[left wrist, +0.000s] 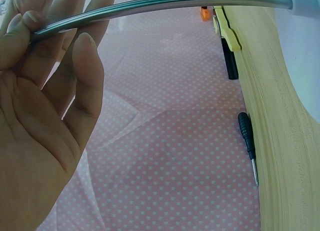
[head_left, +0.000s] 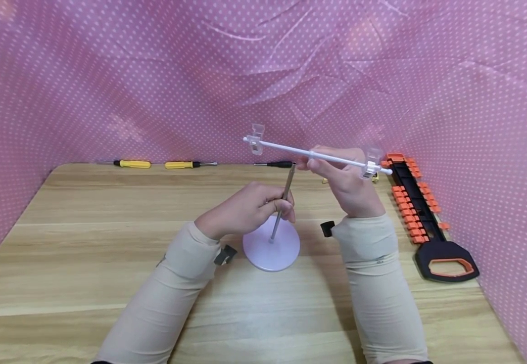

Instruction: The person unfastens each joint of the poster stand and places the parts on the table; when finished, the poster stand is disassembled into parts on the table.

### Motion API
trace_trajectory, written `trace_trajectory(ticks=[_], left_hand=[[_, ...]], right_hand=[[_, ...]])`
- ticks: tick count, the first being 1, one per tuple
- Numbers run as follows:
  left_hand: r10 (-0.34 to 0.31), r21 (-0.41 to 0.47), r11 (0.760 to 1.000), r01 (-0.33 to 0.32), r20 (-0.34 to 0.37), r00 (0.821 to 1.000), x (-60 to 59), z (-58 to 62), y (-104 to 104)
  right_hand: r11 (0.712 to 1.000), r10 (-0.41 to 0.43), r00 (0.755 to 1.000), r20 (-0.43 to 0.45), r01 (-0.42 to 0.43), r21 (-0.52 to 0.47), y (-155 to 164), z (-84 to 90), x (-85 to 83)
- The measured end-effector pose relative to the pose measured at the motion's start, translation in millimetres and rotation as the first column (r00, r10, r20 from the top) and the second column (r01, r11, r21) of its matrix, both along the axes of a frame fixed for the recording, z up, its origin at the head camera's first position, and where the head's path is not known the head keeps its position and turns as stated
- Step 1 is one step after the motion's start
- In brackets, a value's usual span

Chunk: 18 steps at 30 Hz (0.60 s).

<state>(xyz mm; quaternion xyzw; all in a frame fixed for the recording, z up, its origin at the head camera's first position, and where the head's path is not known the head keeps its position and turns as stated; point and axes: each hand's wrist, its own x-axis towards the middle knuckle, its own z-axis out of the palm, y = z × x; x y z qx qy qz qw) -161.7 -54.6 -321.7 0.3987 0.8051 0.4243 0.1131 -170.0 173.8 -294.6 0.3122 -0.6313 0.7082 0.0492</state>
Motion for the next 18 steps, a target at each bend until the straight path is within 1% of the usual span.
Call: trace_trajectory(ticks=[4,11,18], left_hand=[[0.003,-0.002,1.0,-0.003,0.0,1.0,0.2,0.3,-0.6],[0.007,-0.006,1.0,-0.007,-0.004,1.0,-0.4,-0.4,-1.4],[-0.004,0.014,1.0,0.004,0.001,1.0,-1.0,0.8,-2.3]], right_hand=[[1.0,-0.008,1.0,-0.013,0.008,0.023,2.5,1.4,-0.1],[0.992,-0.054,0.999,-0.009,0.054,0.113,6.8,4.7,1.3],[0.992,-0.061,0.998,-0.004,0.061,0.112,11.2,7.9,2.3]])
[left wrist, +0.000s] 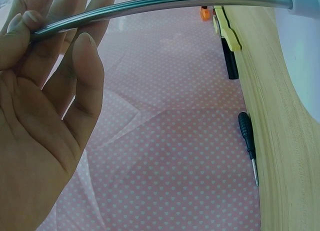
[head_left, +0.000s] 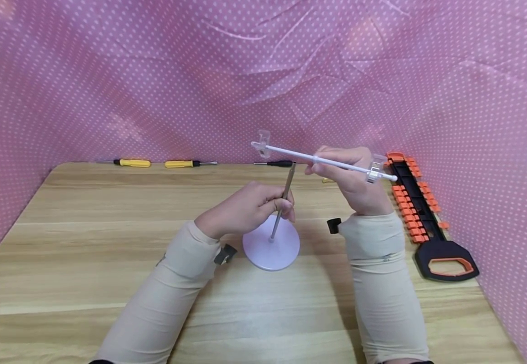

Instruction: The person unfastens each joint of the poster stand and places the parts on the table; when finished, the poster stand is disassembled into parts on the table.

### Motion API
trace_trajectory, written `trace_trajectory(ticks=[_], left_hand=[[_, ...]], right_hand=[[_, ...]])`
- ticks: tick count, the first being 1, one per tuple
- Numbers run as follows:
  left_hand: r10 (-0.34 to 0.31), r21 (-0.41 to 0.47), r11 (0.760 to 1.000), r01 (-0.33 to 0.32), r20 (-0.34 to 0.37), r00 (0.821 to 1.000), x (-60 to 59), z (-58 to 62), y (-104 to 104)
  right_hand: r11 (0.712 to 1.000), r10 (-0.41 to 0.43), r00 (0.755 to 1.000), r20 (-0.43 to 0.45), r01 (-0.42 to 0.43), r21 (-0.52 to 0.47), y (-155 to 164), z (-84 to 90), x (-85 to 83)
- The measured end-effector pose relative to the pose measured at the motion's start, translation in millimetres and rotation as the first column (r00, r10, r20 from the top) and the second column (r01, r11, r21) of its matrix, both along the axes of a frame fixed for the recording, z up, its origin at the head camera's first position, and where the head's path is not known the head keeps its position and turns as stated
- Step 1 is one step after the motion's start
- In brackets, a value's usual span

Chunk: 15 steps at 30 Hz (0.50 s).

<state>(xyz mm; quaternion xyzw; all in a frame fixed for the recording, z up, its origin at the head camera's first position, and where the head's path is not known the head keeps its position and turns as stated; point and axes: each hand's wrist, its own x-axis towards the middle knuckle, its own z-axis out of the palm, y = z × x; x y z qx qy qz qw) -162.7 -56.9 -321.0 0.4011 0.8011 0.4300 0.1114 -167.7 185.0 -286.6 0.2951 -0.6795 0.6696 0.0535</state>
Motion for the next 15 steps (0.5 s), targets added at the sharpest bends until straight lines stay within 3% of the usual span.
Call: trace_trajectory(ticks=[15], left_hand=[[0.013,-0.011,1.0,-0.013,-0.011,1.0,-1.2,-1.1,0.0]], right_hand=[[0.998,0.027,1.0,0.0,-0.027,0.049,4.6,0.8,-1.4]])
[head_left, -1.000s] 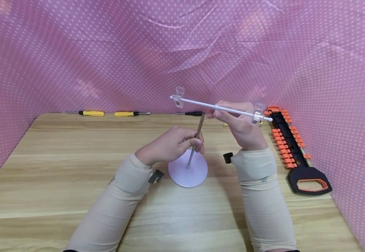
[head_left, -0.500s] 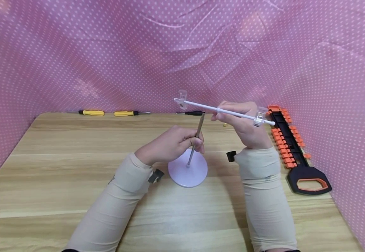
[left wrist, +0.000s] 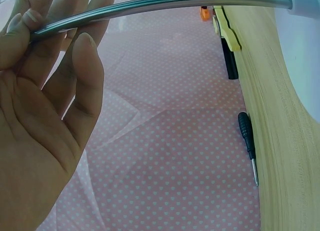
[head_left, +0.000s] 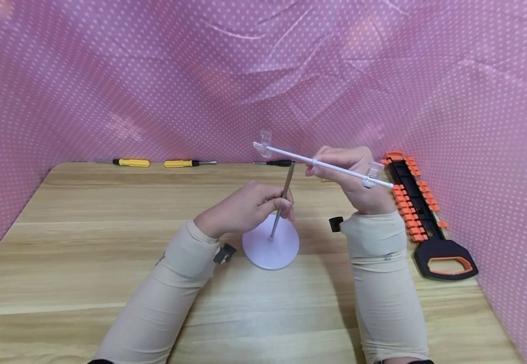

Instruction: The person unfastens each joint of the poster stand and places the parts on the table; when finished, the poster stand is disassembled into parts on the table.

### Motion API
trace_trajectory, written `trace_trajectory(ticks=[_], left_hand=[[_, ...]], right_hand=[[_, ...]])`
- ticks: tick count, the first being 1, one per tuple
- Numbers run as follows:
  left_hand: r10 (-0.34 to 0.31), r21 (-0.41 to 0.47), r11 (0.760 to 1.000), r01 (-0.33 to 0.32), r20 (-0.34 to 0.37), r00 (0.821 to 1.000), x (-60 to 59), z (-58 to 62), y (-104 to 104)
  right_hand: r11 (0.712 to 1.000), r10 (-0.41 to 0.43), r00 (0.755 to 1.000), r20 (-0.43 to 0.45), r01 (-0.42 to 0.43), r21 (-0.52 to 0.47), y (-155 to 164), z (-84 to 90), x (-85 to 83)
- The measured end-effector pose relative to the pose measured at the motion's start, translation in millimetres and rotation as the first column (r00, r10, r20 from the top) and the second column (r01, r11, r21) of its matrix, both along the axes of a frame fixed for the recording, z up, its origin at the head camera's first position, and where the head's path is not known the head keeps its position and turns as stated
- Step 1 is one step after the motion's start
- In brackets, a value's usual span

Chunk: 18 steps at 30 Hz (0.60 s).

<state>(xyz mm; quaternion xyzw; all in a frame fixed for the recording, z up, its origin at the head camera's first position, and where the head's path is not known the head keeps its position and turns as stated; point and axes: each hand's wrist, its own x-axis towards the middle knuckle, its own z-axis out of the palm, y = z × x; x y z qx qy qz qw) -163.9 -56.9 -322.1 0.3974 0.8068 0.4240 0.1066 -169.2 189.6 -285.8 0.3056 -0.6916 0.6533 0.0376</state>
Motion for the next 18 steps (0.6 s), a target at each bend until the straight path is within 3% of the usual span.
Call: trace_trajectory(ticks=[18], left_hand=[[-0.003,0.005,1.0,0.003,-0.018,1.0,-0.2,0.1,0.6]], right_hand=[[0.998,0.007,0.999,0.034,-0.009,0.066,1.1,3.9,4.6]])
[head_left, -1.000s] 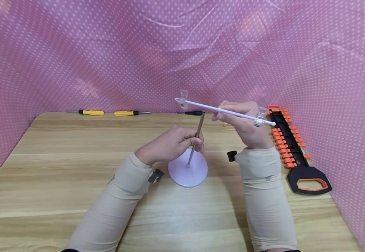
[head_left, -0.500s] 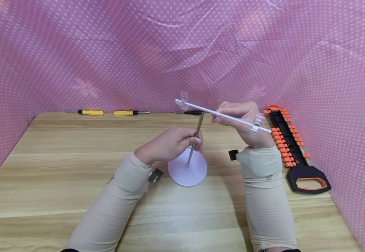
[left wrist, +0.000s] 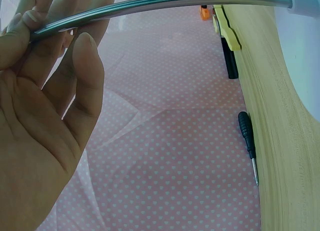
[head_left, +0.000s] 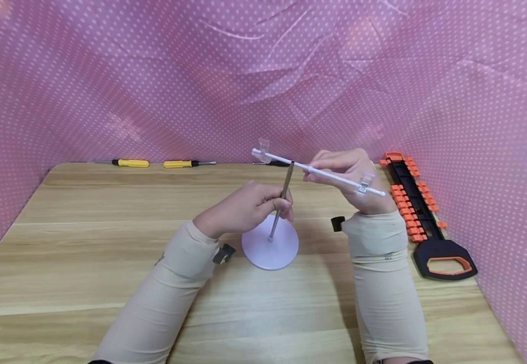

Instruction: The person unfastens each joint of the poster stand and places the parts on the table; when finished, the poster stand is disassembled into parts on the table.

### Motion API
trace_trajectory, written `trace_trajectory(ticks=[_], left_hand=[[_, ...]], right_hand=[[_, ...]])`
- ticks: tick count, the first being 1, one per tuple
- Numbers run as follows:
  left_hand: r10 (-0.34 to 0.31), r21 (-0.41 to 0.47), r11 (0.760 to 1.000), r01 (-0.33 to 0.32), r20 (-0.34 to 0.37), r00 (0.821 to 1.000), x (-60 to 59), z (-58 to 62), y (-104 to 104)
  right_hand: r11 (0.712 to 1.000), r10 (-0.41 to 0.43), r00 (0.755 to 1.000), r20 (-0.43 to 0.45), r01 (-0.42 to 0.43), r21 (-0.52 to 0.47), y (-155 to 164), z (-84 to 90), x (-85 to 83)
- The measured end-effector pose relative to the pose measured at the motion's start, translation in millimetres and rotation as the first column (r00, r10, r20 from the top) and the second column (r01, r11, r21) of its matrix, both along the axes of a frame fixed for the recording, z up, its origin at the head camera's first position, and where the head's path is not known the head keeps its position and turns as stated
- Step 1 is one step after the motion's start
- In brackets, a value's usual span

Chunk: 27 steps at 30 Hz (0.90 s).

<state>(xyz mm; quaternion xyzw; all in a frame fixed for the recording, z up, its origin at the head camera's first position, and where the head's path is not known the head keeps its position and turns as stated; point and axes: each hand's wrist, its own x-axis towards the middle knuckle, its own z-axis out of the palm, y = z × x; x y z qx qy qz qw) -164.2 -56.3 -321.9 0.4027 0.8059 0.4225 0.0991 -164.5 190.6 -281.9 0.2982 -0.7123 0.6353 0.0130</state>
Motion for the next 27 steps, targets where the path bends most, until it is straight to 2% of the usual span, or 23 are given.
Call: trace_trajectory(ticks=[11,18,27], left_hand=[[0.011,-0.002,1.0,-0.011,-0.004,1.0,3.3,0.1,1.8],[0.01,-0.004,1.0,-0.01,-0.008,1.0,3.5,0.0,1.6],[0.009,-0.007,1.0,-0.009,-0.01,1.0,3.8,0.3,1.3]], right_hand=[[0.998,0.069,0.997,0.036,-0.069,-0.006,5.1,-6.1,-3.5],[0.997,0.048,0.999,0.005,-0.049,0.052,6.0,-8.4,-6.3],[0.995,0.021,1.0,0.019,-0.022,0.094,6.4,-8.8,-7.1]])
